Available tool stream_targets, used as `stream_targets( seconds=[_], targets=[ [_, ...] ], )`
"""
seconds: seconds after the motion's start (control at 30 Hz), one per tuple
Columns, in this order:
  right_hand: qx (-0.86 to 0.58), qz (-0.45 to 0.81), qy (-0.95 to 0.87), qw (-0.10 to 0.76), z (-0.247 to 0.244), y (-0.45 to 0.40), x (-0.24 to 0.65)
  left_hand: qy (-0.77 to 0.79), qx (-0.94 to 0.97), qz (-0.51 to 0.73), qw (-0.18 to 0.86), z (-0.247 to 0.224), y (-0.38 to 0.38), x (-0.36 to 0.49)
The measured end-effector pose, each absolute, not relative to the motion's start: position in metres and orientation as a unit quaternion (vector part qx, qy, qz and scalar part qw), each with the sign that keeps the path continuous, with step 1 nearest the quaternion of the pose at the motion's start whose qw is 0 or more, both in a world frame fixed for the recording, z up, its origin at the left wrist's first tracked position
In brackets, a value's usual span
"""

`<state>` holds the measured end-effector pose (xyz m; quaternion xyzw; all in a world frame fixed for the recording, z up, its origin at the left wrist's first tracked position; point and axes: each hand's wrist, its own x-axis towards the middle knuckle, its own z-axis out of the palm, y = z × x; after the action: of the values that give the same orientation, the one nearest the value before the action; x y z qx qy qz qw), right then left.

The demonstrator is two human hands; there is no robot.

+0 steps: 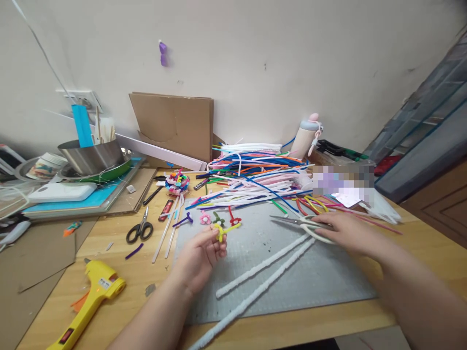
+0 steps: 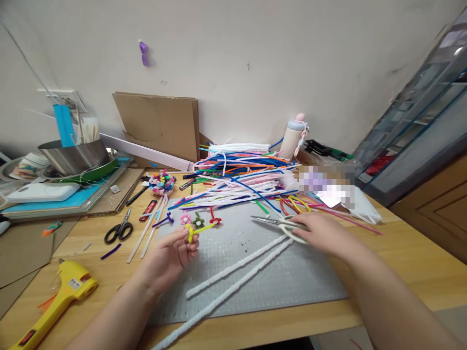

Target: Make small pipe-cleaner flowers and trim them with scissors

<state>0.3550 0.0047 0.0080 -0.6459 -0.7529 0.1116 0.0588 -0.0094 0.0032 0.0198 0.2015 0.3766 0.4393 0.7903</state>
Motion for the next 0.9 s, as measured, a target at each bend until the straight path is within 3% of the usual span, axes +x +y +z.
stream_targets(
  seconds=[0.2,0.3,0.5,0.9],
  targets=[
    [-0.581,0.216,-0.778,0.106,0.022,-0.013,0.325,0.398,0.138,0.52,0.743,0.024,0.011,-0.017],
    [-0.537,0.23,-0.807,0.083,0.013,-0.02,0.294,0.388,0.125,0.546,0.732,0.028,0.013,-0.023],
    [-0.459,0.216,-0.86,0.063,0.006,-0.029,0.273,0.361,0.11,0.558,0.739,0.032,0.014,-0.028],
    [-0.459,0.162,-0.874,0.004,0.008,-0.034,0.292,0.348,0.115,0.556,0.746,0.033,0.012,-0.03]
  ],
)
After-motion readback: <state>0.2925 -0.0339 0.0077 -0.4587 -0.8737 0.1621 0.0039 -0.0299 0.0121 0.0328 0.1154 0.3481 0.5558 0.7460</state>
